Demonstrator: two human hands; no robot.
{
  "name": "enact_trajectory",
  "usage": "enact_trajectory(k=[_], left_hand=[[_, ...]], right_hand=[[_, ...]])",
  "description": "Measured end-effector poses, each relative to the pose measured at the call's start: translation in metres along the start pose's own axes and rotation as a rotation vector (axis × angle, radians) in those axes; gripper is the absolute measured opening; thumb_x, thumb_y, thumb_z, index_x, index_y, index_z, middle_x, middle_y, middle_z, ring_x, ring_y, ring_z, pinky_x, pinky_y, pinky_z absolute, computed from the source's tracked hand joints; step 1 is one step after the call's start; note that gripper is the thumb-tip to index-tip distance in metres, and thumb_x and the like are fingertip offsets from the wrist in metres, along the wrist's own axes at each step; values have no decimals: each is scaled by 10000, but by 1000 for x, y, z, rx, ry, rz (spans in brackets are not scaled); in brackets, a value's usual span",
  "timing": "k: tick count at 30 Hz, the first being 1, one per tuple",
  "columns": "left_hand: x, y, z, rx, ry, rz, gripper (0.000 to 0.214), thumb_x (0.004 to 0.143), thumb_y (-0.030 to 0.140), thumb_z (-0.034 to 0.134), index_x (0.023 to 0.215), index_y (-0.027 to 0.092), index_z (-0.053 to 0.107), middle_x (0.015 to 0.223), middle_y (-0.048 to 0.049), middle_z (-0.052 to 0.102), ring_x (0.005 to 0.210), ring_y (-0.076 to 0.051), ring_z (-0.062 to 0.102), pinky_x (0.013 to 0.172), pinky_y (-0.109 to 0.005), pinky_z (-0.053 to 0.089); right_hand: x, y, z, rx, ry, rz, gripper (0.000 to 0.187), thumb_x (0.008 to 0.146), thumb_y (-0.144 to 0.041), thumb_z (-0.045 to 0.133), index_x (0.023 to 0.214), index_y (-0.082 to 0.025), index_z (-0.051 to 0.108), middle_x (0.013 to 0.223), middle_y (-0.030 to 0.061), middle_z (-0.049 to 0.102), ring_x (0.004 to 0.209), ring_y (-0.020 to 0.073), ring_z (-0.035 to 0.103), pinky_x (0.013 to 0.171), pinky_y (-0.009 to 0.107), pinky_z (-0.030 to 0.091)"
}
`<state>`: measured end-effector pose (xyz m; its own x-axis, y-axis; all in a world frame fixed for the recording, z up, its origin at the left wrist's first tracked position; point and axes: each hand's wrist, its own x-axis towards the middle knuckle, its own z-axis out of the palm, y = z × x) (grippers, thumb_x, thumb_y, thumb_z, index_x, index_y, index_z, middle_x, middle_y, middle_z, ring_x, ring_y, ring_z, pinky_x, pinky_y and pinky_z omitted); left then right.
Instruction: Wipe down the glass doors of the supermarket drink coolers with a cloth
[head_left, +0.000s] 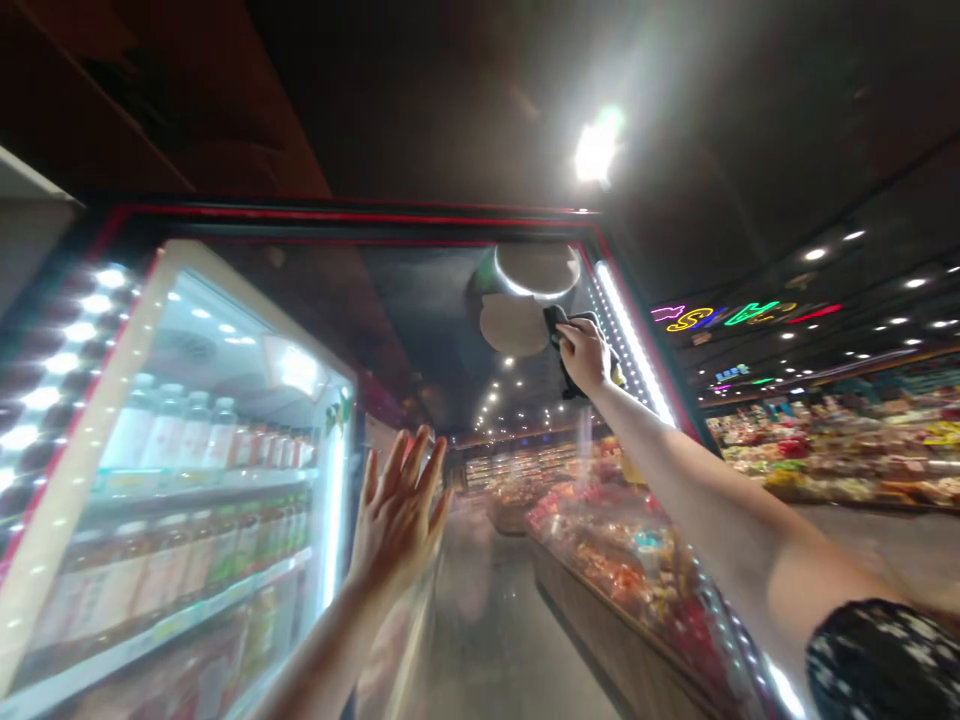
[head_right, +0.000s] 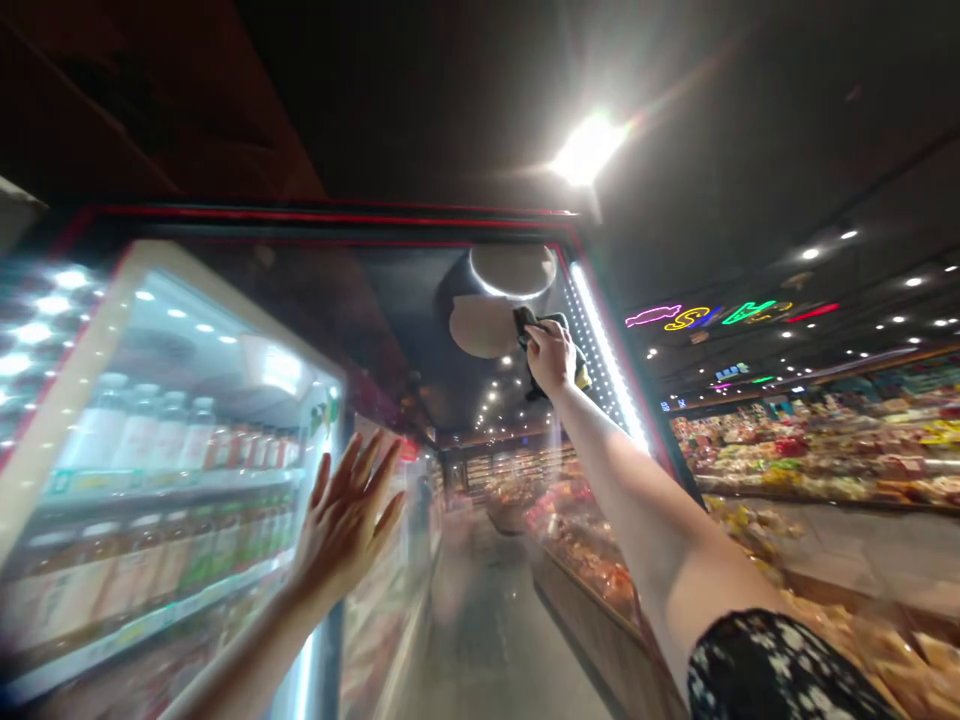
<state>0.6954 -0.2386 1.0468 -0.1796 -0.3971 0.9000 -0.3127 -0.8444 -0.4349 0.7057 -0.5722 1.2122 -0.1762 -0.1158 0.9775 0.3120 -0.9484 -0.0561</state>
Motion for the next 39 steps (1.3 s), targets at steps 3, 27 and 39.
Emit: enact_trajectory(k=[3, 27, 39], left_hand=[[-3, -10, 0, -5, -2, -5, 727, 1013, 338, 460, 1636, 291, 91, 1663, -62, 288, 1552, -296, 230, 1278, -576, 146], [-58, -86, -25, 1, -9, 63, 732, 1004, 328, 484, 1634, 275, 115, 1645, -72, 333, 1546, -279, 251, 1282, -541, 146], [-83, -123, -47, 48, -4, 37, 728, 1008, 341, 483, 1635, 280, 118, 1643, -91, 337, 1542, -292, 257, 1270, -562, 180]], right_hand=[[-3, -36, 16, 14, -45, -68, 435, 947, -203, 486, 1332, -298, 667, 1440, 46, 605, 1309, 268, 551, 1113, 506, 452], [-35, -111, 29, 36, 22, 2, 443, 913, -127, 442, 1229, -219, 738, 1226, 112, 712, 1159, 256, 651, 1026, 446, 523], [-51, -142, 34, -100, -77, 74, 437, 991, -316, 473, 1412, -328, 590, 1539, 44, 513, 1433, 330, 438, 1158, 628, 347]])
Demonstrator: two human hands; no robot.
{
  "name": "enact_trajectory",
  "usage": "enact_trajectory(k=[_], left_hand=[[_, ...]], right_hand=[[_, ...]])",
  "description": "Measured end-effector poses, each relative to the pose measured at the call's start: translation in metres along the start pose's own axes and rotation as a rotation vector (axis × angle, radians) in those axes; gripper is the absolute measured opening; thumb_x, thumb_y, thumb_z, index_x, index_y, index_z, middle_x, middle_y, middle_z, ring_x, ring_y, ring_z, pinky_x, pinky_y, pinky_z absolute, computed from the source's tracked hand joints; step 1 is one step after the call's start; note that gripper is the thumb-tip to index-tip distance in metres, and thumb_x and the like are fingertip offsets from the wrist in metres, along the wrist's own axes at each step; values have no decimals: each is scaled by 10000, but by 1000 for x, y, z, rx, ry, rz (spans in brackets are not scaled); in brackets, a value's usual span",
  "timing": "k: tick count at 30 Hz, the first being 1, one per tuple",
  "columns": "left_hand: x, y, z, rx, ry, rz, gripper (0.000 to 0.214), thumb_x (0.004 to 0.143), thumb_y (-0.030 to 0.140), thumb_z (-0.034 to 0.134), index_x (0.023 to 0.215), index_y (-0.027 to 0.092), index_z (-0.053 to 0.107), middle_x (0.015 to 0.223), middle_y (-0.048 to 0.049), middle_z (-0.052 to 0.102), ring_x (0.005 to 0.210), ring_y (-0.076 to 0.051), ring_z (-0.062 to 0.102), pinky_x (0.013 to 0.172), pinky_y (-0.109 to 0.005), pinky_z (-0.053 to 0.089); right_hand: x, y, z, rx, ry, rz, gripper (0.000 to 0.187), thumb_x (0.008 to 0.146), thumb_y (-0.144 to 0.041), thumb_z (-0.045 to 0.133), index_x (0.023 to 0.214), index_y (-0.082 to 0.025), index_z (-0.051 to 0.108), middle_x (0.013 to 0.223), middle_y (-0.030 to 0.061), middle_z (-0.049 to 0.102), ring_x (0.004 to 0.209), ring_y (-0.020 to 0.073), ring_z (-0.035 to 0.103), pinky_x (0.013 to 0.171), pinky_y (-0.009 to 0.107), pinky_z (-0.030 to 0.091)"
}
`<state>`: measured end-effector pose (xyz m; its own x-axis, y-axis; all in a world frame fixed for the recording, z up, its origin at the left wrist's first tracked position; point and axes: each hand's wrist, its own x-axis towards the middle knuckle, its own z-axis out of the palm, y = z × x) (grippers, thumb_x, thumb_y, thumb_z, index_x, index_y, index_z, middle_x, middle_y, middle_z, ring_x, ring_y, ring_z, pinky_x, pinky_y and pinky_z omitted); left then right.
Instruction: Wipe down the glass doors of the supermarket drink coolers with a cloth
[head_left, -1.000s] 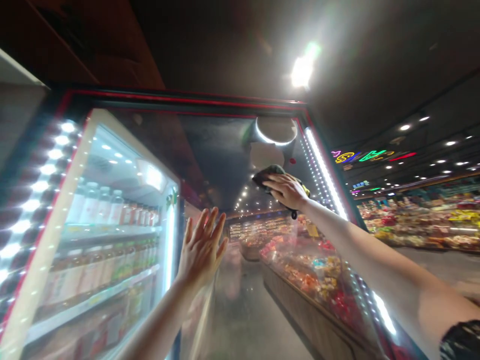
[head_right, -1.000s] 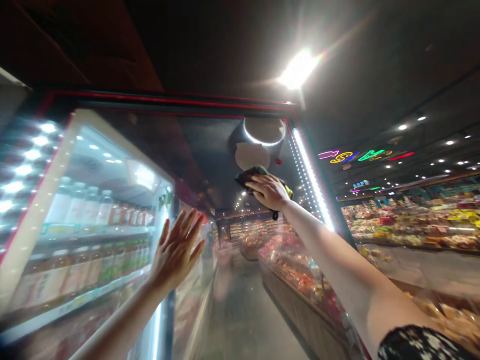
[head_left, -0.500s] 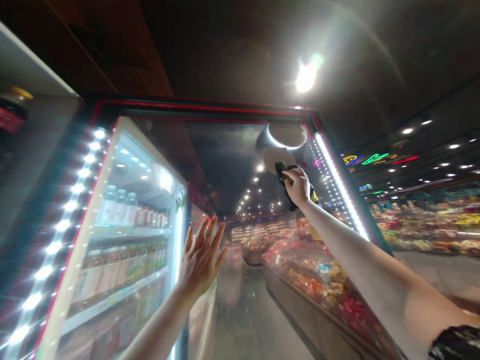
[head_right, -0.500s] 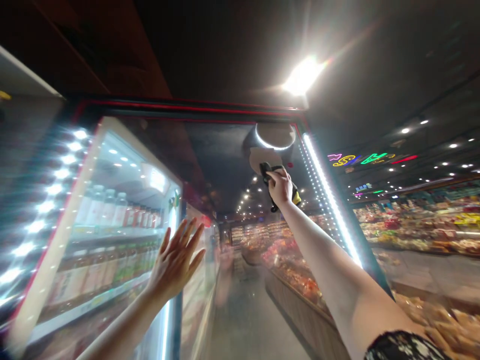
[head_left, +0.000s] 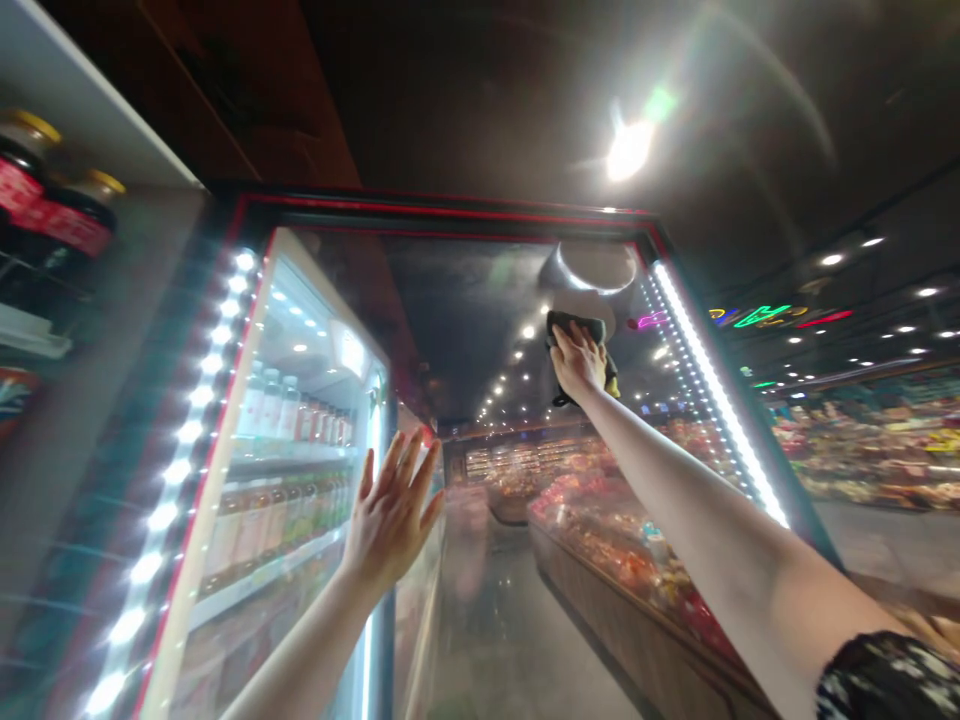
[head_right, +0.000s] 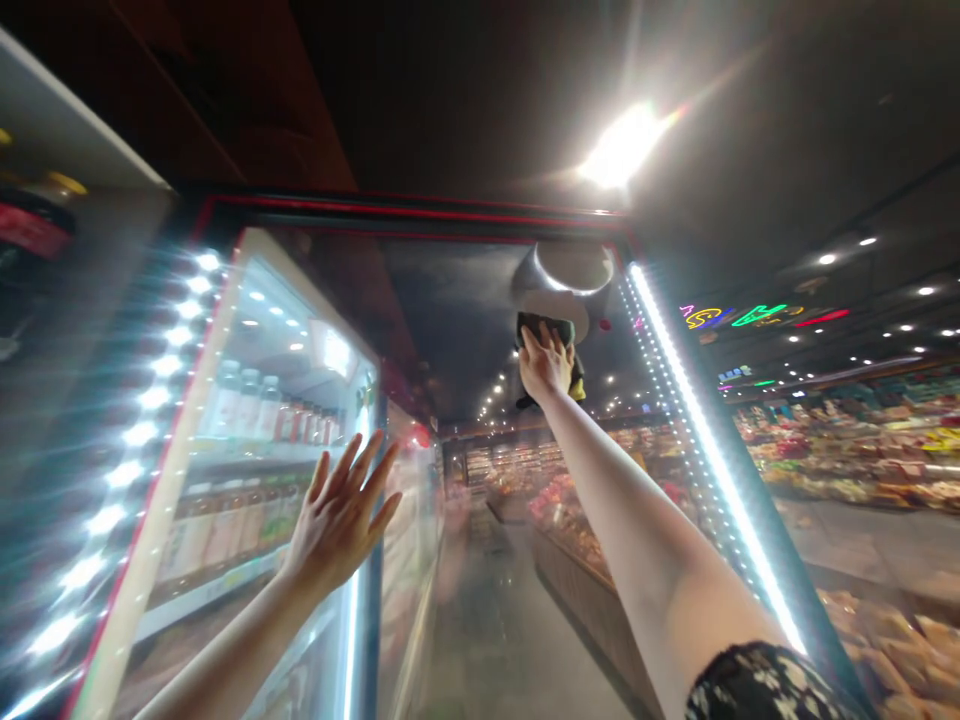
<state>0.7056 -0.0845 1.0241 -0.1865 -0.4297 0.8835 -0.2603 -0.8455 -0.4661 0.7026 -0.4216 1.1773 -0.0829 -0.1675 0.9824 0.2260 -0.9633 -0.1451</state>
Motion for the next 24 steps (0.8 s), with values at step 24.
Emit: enact_trajectory(k=[24], left_hand=[[-31, -14, -1, -45, -43, -37, 708, 1001, 354, 494, 1627, 280, 171, 1644, -56, 338, 1552, -299, 231, 1266, -551, 186]], right_hand=[[-16, -69, 13, 59, -51, -234, 384, 936, -244, 526, 1283, -281, 686, 1428, 45, 621, 1314, 279, 558, 1131, 516, 410]])
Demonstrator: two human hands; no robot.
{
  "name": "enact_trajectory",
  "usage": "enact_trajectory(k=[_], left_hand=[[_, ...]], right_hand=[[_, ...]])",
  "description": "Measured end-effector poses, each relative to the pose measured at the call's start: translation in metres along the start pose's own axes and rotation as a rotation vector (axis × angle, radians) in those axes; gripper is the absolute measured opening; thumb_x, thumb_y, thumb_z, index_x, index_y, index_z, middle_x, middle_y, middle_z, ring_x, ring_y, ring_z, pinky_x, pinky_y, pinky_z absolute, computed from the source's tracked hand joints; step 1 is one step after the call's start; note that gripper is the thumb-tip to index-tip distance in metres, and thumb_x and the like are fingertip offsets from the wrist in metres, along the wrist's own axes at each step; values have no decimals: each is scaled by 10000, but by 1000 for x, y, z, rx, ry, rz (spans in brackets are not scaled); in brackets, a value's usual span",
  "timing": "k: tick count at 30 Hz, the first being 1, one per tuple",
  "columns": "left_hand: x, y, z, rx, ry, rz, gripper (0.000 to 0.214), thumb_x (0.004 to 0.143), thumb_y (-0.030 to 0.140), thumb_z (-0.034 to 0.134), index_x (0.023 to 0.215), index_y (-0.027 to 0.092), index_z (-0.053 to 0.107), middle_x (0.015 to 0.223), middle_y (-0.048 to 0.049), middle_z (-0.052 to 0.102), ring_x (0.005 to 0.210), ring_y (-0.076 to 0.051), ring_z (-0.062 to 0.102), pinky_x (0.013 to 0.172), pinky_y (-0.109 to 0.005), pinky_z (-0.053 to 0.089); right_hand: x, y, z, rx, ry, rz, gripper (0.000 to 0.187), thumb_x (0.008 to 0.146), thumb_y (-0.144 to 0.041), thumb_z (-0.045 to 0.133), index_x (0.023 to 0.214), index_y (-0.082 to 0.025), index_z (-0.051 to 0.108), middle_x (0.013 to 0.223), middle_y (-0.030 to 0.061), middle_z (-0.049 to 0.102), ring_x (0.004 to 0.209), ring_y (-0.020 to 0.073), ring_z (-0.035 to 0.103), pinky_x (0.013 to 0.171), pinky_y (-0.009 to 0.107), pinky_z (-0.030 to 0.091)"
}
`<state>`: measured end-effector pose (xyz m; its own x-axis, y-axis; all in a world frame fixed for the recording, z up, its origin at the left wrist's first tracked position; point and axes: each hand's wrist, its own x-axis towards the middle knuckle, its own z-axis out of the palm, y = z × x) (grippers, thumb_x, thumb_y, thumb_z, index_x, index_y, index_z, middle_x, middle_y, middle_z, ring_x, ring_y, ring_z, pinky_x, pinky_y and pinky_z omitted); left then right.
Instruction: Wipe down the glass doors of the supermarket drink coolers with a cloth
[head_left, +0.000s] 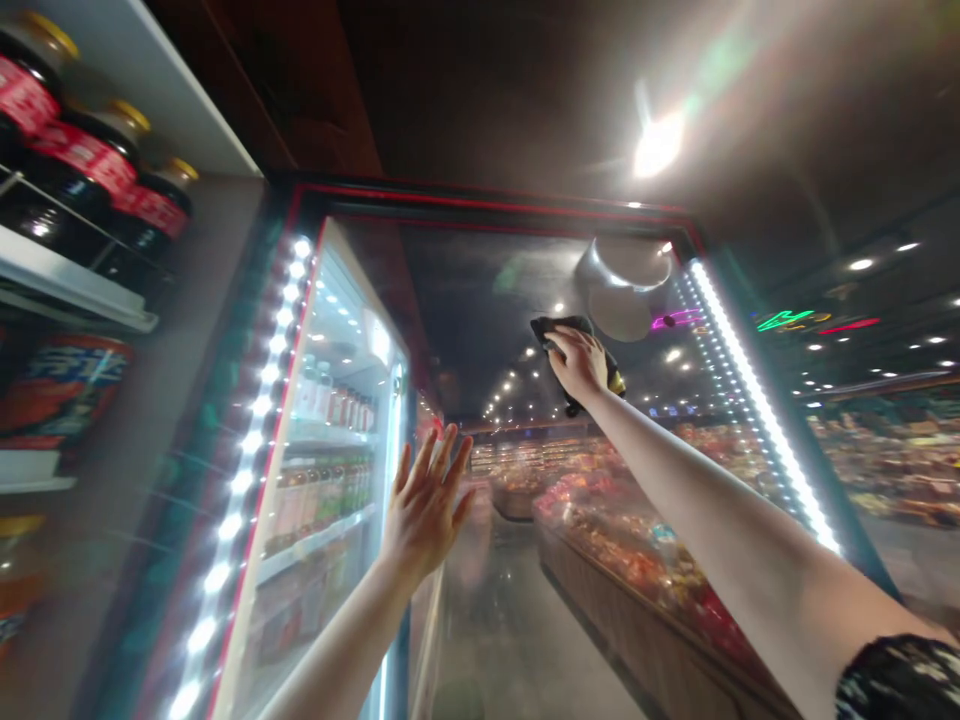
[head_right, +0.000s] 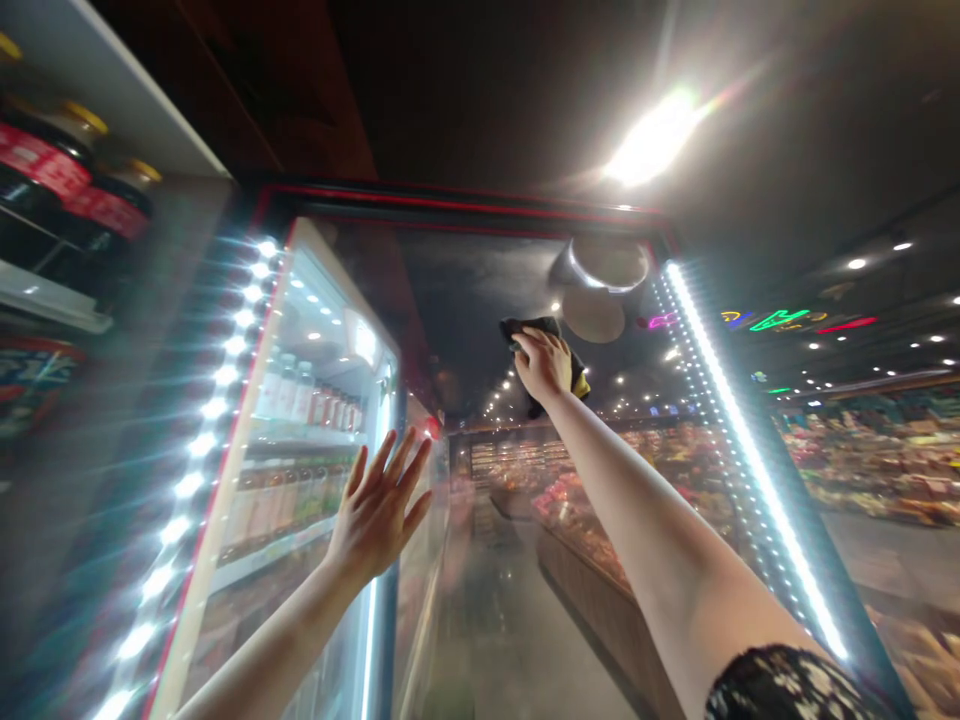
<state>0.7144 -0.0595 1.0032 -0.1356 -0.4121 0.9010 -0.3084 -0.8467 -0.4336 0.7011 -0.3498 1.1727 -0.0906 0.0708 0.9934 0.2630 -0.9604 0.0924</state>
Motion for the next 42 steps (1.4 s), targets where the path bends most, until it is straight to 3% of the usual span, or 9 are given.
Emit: enact_trajectory(k=[2, 8, 11, 14, 20, 27, 33, 39, 42], left_hand=[[0, 0, 0, 8, -9, 1, 702, 1003, 365, 489, 1626, 267, 181, 1648, -58, 330, 1553, -299, 229, 1266, -545, 189], [-1, 2, -3, 15, -54, 0, 658, 1012, 378, 471, 1613, 235, 245, 1659, -71, 298, 1555, -299, 225, 1265, -550, 190], [-2, 3, -4, 18, -55, -4, 666, 1009, 373, 473, 1614, 222, 239, 1662, -70, 291, 1555, -303, 223, 1266, -551, 191], [-2, 2, -5, 31, -47, -1, 668, 1007, 372, 479, 1613, 223, 242, 1662, -64, 292, 1555, -300, 224, 1268, -541, 191], [-1, -2, -3, 32, -34, 19, 697, 1003, 388, 478, 1624, 234, 200, 1661, -70, 291, 1548, -316, 238, 1249, -567, 230], [1, -8, 5, -14, 87, 47, 706, 1007, 364, 488, 1629, 292, 162, 1652, -65, 320, 1541, -300, 263, 1260, -553, 198], [-2, 0, 2, 18, 3, 27, 715, 1003, 379, 487, 1630, 273, 159, 1658, -70, 300, 1550, -311, 233, 1254, -576, 218], [-6, 4, -11, -9, -180, -22, 747, 984, 417, 524, 1622, 235, 182, 1687, -68, 223, 1570, -299, 156, 1259, -574, 243], [-15, -5, -24, -15, -236, -78, 860, 938, 474, 594, 1628, 223, 145, 1696, -88, 174, 1576, -318, 113, 1256, -619, 212]], right_hand=[[6, -21, 9, -5, 0, 19, 408, 964, -257, 501, 1343, -302, 645, 1496, 27, 561, 1385, 291, 493, 1163, 560, 357], [-17, -33, 3, 99, -230, -482, 351, 950, -318, 560, 1280, -355, 675, 1451, -22, 603, 1376, 236, 505, 1178, 487, 348], [-11, -27, 4, 60, -89, -246, 348, 927, -272, 565, 1246, -303, 699, 1390, 21, 647, 1284, 270, 569, 1121, 491, 398], [4, -56, 19, 35, 31, 19, 376, 961, -265, 522, 1307, -280, 667, 1455, 48, 596, 1334, 316, 524, 1132, 567, 362], [-8, -88, 22, 172, -185, -490, 292, 1003, -369, 530, 1233, -316, 702, 1411, 1, 636, 1354, 228, 518, 1186, 482, 315], [22, -91, 28, 37, 17, 50, 307, 1008, -284, 493, 1238, -291, 696, 1413, 8, 626, 1285, 248, 550, 1133, 491, 368], [10, -110, 29, 163, -174, -504, 288, 949, -255, 574, 1186, -321, 724, 1386, -37, 653, 1315, 204, 539, 1164, 425, 338], [25, -131, 54, 174, 15, -149, 343, 935, -194, 520, 1200, -244, 733, 1368, 53, 664, 1248, 282, 581, 1114, 511, 369], [25, -168, 65, 221, -58, -328, 359, 989, -255, 489, 1284, -269, 693, 1446, 49, 610, 1359, 279, 510, 1181, 546, 284]])
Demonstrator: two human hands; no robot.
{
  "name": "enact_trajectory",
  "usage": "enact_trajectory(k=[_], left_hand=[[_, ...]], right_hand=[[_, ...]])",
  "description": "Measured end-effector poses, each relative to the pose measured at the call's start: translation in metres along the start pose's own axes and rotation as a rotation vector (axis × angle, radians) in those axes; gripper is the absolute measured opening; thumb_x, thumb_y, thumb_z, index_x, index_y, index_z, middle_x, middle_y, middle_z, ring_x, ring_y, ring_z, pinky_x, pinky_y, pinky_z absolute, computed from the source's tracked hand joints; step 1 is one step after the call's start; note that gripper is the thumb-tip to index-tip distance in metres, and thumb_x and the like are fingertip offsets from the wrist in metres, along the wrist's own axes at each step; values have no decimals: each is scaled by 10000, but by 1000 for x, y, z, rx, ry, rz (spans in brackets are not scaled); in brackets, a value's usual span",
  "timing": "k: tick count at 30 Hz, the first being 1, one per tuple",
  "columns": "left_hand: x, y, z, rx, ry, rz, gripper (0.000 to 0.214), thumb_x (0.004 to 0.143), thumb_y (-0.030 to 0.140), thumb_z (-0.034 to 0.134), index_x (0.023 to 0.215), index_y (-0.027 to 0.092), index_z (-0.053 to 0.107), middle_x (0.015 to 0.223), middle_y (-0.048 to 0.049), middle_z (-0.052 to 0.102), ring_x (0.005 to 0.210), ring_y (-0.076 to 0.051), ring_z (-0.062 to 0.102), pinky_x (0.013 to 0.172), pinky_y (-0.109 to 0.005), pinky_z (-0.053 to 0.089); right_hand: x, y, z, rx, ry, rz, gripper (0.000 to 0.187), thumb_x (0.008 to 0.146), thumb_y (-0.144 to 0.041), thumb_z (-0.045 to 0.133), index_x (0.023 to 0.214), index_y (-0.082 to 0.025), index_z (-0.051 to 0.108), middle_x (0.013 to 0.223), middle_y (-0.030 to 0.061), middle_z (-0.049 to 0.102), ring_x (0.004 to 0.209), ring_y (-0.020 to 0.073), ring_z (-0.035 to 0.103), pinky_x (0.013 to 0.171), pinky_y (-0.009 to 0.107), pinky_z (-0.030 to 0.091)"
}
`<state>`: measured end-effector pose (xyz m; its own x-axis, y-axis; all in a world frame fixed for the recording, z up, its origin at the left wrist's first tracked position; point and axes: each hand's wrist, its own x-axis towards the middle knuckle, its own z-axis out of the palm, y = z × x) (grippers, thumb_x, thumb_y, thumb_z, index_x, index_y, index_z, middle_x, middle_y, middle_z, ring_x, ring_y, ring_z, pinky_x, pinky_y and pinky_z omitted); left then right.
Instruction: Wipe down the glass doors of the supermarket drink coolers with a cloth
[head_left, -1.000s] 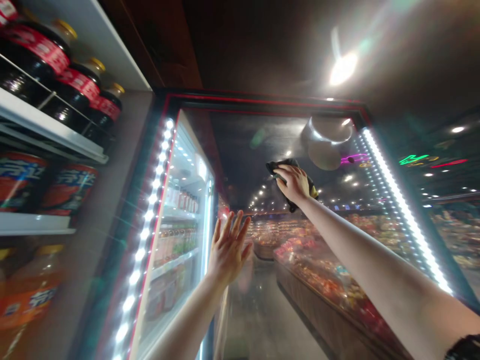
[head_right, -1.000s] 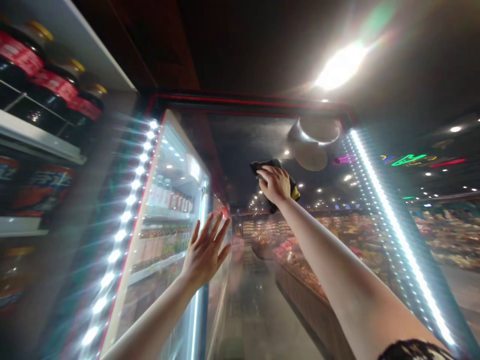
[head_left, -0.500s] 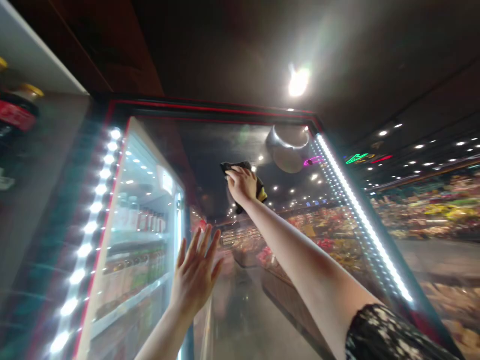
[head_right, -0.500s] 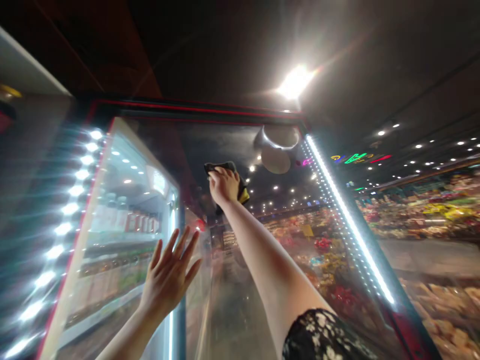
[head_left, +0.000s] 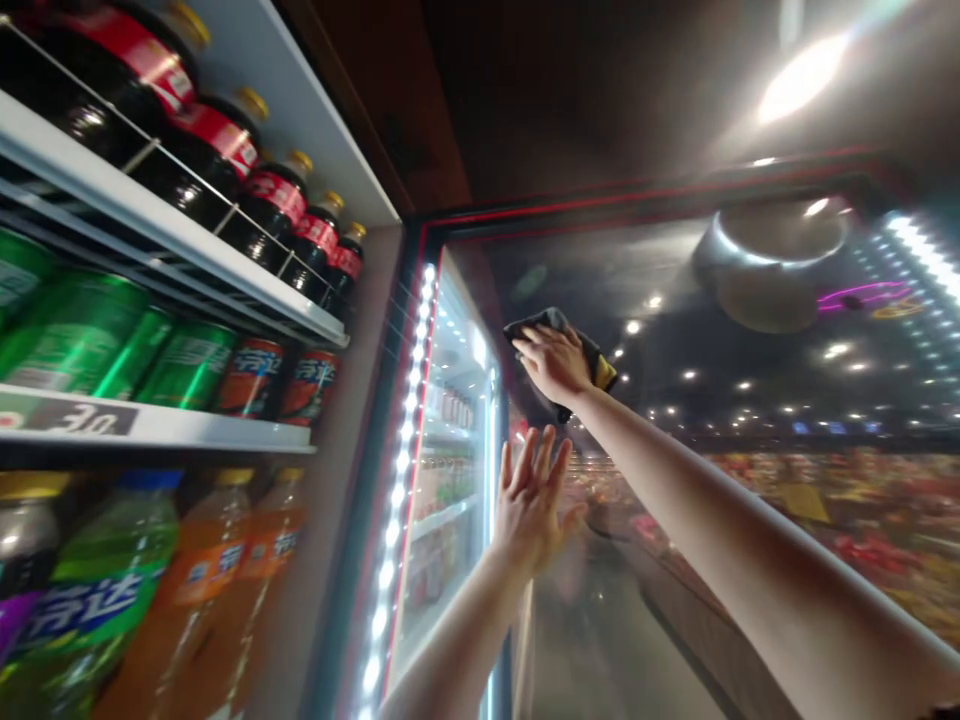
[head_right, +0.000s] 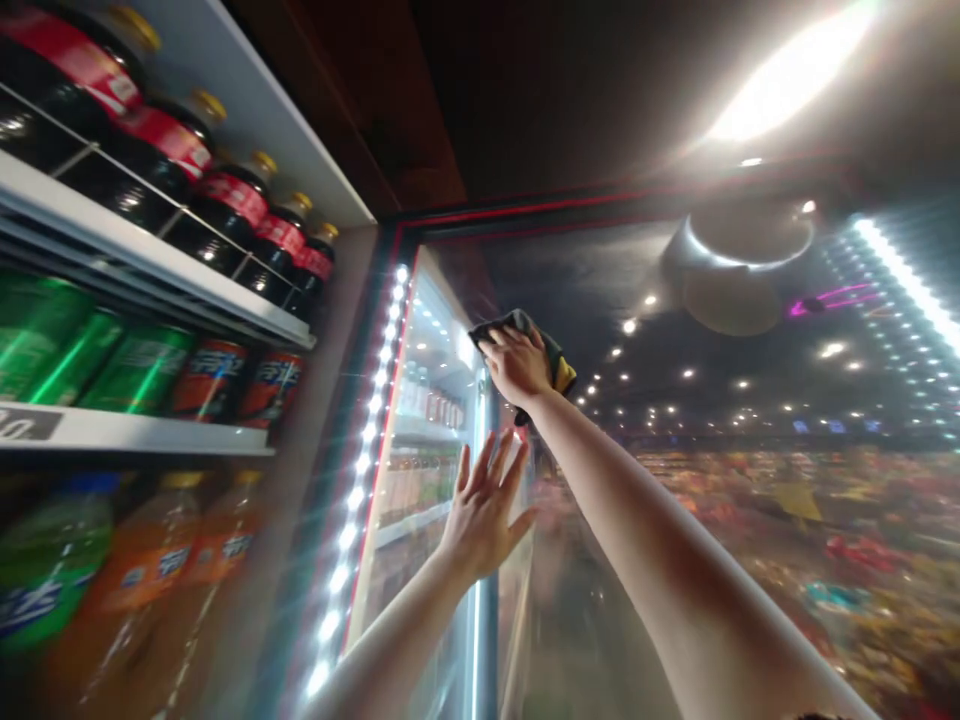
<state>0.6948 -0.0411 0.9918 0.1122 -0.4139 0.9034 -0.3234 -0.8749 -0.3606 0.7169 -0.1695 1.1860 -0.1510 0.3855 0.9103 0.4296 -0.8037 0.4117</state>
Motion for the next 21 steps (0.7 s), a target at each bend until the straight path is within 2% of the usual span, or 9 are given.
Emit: enact_trajectory(k=[2, 4, 7, 10, 13, 15, 16, 19, 21], left_hand=[[-11, -9, -7, 14, -4, -77, 949, 893, 520, 647, 1632, 235, 125, 1699, -105, 151, 1576, -351, 80, 1241, -679, 172], [-23, -19, -10, 20, -22, -142, 1021, 850, 580, 681, 1633, 251, 116, 1700, -113, 142, 1572, -380, 68, 1222, -719, 159], [-32, -28, -11, 12, -95, -191, 1056, 818, 655, 680, 1632, 273, 128, 1701, -102, 126, 1566, -397, 86, 1210, -729, 186], [-34, -29, -9, 14, -124, -209, 1036, 823, 678, 658, 1631, 283, 143, 1700, -89, 122, 1567, -387, 99, 1220, -707, 202], [-34, -28, -8, 12, -112, -210, 1036, 827, 687, 642, 1633, 293, 123, 1696, -81, 153, 1567, -381, 116, 1225, -702, 201], [-37, -28, -6, 5, -97, -205, 1032, 834, 691, 625, 1634, 303, 100, 1696, -69, 168, 1566, -382, 122, 1230, -699, 190], [-38, -29, -4, 1, -86, -199, 1032, 836, 694, 618, 1634, 309, 88, 1697, -61, 170, 1567, -380, 121, 1235, -694, 180], [-43, -33, 2, -9, -51, -176, 1052, 831, 708, 614, 1635, 317, 60, 1702, -43, 150, 1570, -374, 109, 1252, -676, 148], [-45, -35, 6, -16, -40, -164, 1026, 839, 696, 610, 1635, 318, 85, 1704, -34, 143, 1570, -375, 115, 1255, -672, 146]], right_hand=[[-1, -13, 3, 58, -116, -226, 336, 998, -295, 503, 1270, -299, 699, 1442, 24, 615, 1373, 256, 505, 1186, 521, 289], [-1, -17, 4, 95, -178, -343, 308, 981, -294, 533, 1223, -307, 723, 1410, 10, 642, 1340, 240, 539, 1164, 491, 330], [10, -25, 14, 88, -100, -191, 301, 956, -244, 541, 1179, -271, 743, 1379, 40, 662, 1288, 253, 576, 1144, 506, 352], [25, -49, 33, 71, -2, -10, 341, 974, -243, 517, 1256, -239, 708, 1435, 89, 615, 1344, 292, 528, 1174, 572, 292], [28, -65, 42, 117, -88, -199, 317, 980, -284, 542, 1245, -268, 716, 1435, 66, 618, 1380, 274, 500, 1196, 547, 269], [30, -61, 39, 158, -163, -356, 275, 968, -291, 566, 1176, -292, 746, 1386, 26, 659, 1342, 241, 537, 1181, 487, 308], [33, -57, 37, 161, -168, -357, 261, 962, -290, 571, 1142, -292, 759, 1362, 16, 675, 1314, 232, 559, 1169, 465, 327], [56, -54, 40, 116, -77, -123, 293, 978, -273, 518, 1139, -252, 761, 1368, 51, 668, 1278, 260, 576, 1159, 490, 332], [73, -70, 51, 88, -29, 8, 340, 997, -247, 467, 1218, -228, 725, 1428, 93, 619, 1336, 301, 527, 1186, 559, 274]])
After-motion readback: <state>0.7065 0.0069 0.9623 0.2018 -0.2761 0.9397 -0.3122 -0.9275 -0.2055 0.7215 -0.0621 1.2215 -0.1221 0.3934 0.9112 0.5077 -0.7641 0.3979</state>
